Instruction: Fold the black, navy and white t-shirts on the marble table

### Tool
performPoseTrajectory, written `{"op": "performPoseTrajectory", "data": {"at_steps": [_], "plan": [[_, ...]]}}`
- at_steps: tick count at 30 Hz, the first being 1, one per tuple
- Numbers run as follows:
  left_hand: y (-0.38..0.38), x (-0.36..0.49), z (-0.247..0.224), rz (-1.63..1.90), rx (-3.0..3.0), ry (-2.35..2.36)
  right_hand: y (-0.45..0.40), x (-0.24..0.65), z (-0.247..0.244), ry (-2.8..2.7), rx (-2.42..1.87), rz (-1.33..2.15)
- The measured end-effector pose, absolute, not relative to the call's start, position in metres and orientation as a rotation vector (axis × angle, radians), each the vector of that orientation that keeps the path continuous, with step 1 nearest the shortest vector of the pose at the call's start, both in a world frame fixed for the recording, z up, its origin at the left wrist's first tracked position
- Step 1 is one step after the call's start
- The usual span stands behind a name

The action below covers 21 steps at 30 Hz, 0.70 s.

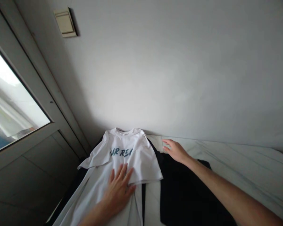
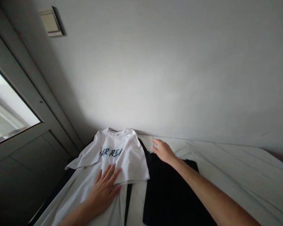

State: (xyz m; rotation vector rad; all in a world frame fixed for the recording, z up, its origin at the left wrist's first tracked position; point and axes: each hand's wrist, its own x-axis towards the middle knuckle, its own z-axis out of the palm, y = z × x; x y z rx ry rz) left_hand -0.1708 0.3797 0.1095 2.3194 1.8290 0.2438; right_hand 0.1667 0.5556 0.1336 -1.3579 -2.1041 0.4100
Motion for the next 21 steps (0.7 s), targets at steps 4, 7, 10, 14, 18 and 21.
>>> {"op": "performPoseTrajectory", "data": {"at_steps": [4,7,10,14,18,21], "plan": [[0.351,-0.171,0.104,0.168,2.314,1.860,0.498,0.265,0.132,-2.205,-1.620,0.113],[0.357,-0.167,0.115,0.165,2.323,1.900,0.474,0.300,0.124,-2.237,-1.697,0.121],[0.357,-0.141,0.129,0.300,2.332,2.020,0.463,0.305,0.117,-2.147,-1.615,0.113],[0.361,-0.068,0.142,0.620,2.384,1.849,0.451,0.293,0.115,-1.914,-1.497,0.043],[0.380,0.005,0.144,0.567,2.208,1.854,0.438,0.279,0.121,-1.743,-1.359,0.260],[0.391,0.030,0.142,0.517,2.118,1.950,0.422,0.273,0.134,-1.564,-1.310,0.590]]}}
